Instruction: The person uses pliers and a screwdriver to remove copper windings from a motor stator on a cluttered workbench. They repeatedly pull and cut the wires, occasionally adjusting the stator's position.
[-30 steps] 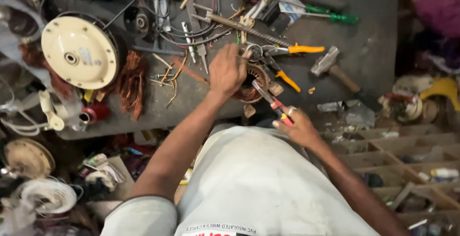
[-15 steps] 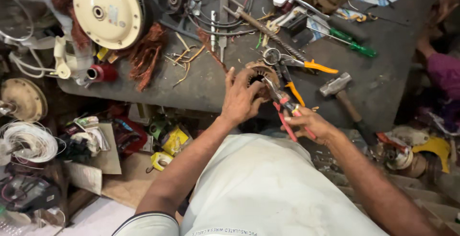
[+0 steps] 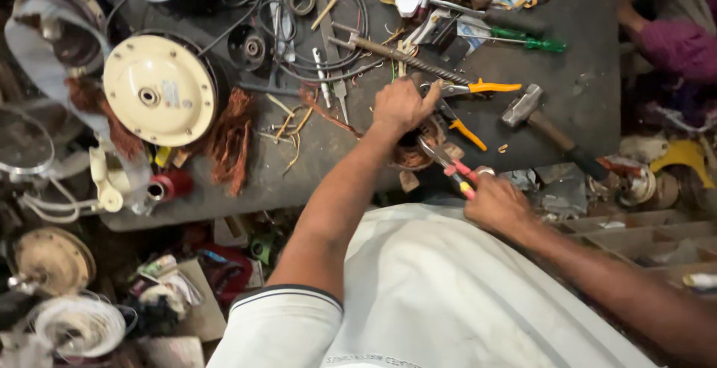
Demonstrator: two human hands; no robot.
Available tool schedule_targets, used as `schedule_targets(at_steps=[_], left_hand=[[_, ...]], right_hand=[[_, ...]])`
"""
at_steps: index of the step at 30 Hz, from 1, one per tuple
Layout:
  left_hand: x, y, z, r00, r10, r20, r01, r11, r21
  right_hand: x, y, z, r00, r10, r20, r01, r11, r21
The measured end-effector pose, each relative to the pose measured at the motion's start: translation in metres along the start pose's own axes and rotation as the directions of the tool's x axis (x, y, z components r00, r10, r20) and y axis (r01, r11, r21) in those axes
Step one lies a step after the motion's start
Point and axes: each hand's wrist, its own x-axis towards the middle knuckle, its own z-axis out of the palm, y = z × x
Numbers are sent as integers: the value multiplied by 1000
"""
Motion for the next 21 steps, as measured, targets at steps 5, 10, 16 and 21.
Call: schedule_targets(at_steps=[5, 10, 16, 21], left_hand=[[1, -3, 18, 998, -56, -24, 56, 998, -11], [5, 3, 15, 995, -44, 90, 41, 999, 29], [1, -7, 29, 996, 84, 3, -84, 994, 72], [20, -12, 24, 958, 279, 68, -285, 951, 117]], right_hand=[[-20, -15, 8, 983, 91, -159, -73, 991, 116], [-17, -4, 20, 969, 50, -243, 5, 976, 219], [-8, 11, 68, 948, 73, -309, 19, 958, 287], [36, 21, 84, 724, -148, -674, 432, 859, 275]])
